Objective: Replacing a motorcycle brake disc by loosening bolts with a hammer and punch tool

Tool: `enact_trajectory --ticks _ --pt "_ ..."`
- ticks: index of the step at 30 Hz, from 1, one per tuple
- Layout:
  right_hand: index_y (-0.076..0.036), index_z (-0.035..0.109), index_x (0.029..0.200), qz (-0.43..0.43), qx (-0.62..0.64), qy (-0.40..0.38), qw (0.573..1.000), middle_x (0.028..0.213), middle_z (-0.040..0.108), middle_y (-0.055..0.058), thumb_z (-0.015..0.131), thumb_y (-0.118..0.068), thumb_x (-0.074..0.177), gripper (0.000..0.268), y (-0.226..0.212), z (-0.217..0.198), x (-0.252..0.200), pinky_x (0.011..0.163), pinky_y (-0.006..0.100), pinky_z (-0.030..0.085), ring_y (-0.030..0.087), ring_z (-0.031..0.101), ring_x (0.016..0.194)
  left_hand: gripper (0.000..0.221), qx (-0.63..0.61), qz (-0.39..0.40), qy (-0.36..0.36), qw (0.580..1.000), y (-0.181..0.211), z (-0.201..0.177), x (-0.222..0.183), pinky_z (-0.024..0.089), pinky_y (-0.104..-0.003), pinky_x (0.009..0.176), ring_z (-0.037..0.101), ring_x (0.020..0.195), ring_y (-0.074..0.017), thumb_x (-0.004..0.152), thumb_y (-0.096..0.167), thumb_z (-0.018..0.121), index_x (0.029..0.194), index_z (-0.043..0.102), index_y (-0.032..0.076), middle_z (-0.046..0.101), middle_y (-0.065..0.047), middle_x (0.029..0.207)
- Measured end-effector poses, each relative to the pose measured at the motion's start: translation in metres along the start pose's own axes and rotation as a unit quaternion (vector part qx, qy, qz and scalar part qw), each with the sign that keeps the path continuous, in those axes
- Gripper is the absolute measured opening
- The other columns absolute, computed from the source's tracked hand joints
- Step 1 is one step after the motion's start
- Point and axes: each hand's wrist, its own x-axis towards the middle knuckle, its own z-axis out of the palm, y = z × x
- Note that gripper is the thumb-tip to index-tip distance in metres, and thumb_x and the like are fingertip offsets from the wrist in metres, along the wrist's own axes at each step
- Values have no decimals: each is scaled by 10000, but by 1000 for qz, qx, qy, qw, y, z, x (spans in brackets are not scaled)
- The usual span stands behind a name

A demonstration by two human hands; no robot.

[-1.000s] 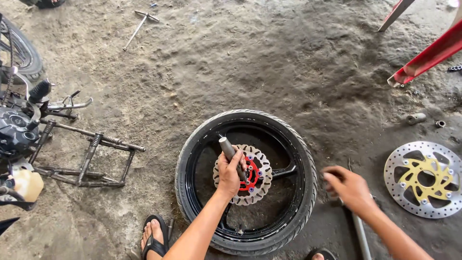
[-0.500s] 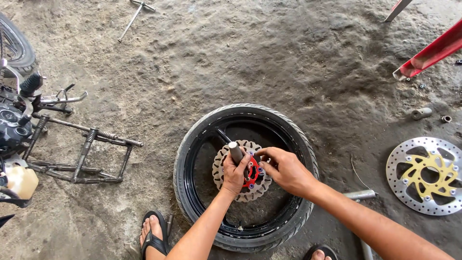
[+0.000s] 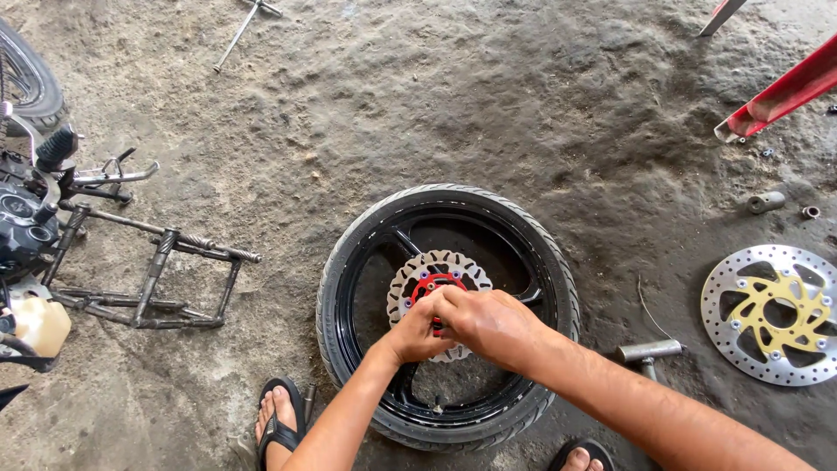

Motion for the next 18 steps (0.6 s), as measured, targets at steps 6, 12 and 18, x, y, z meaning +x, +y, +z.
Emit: enact_trajectory --ticks 6,12,18 --pt "-92 601 1051 -72 5 -43 996 975 610 97 669 -288 948 231 15 11 1 672 484 605 395 700 821 931 -16 -95 -143 985 34 -6 16 502 -535 1059 583 1290 -430 692 151 811 1540 438 58 574 -229 1467" --pt "-25 635 1116 -98 75 -60 991 1020 617 157 579 -184 1012 198 2 -23 -9 752 531 594 474 698 901 593 -102 -62 -111 987 -10 17 -3 517 -476 1039 581 1292 -384 815 113 790 1365 621 -27 587 -234 1453" --pt "-180 594 1441 197 277 108 934 1144 749 133 733 -174 877 581 19 -20 -84 858 469 610 356 753 1027 254 20 -14 114 993 -23 44 -4 501 -199 575 570 467 -134 882 203 796 653 686 182 615 73 519"
